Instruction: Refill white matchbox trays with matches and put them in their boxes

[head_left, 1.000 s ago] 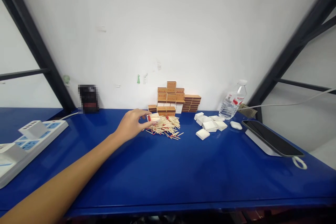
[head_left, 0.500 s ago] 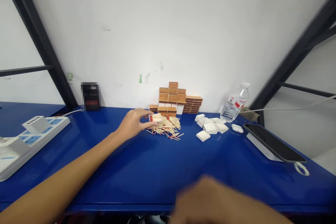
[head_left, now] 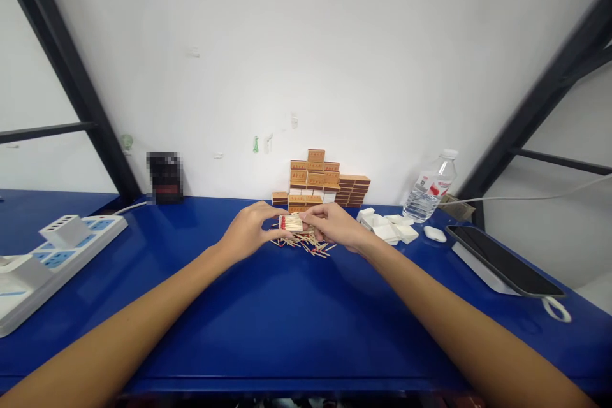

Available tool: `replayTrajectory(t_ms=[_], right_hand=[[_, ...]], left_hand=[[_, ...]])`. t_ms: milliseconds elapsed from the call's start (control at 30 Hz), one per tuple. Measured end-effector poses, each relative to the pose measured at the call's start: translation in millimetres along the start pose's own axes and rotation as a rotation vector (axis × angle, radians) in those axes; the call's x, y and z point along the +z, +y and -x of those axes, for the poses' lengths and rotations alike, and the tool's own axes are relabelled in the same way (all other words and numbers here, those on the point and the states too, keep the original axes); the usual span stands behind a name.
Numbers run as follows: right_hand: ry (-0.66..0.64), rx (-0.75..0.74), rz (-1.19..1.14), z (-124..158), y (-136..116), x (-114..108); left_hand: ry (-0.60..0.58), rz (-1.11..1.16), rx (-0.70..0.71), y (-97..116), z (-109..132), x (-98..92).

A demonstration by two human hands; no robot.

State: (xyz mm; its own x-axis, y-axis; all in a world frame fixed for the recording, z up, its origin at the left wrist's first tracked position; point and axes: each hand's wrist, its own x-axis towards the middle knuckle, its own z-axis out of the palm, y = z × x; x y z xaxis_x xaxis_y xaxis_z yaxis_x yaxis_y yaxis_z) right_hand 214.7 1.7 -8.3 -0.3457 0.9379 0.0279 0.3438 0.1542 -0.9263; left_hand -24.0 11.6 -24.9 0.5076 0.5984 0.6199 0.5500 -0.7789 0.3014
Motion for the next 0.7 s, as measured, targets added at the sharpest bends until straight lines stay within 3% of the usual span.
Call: replayTrajectory(t_ms=[200,333,467,700], right_hand=[[0.043,0.058,-0.150,-5,7,-2],[0.215,0.069,-0.149,-15,16,-18],[0.388,0.008,-0.052,-19,28,-39],[0.417,-0.112,0.267,-24,41,-46]], left_hand=[[-0.006,0.010,-0.010,4,-2,3.5],[0.015,-0.008,-0.013,4,-1,3.0],[-0.004,-0.058,-0.024,0,2,2.3],[-0.007,-0.082,-0.033,0,5,4.6]])
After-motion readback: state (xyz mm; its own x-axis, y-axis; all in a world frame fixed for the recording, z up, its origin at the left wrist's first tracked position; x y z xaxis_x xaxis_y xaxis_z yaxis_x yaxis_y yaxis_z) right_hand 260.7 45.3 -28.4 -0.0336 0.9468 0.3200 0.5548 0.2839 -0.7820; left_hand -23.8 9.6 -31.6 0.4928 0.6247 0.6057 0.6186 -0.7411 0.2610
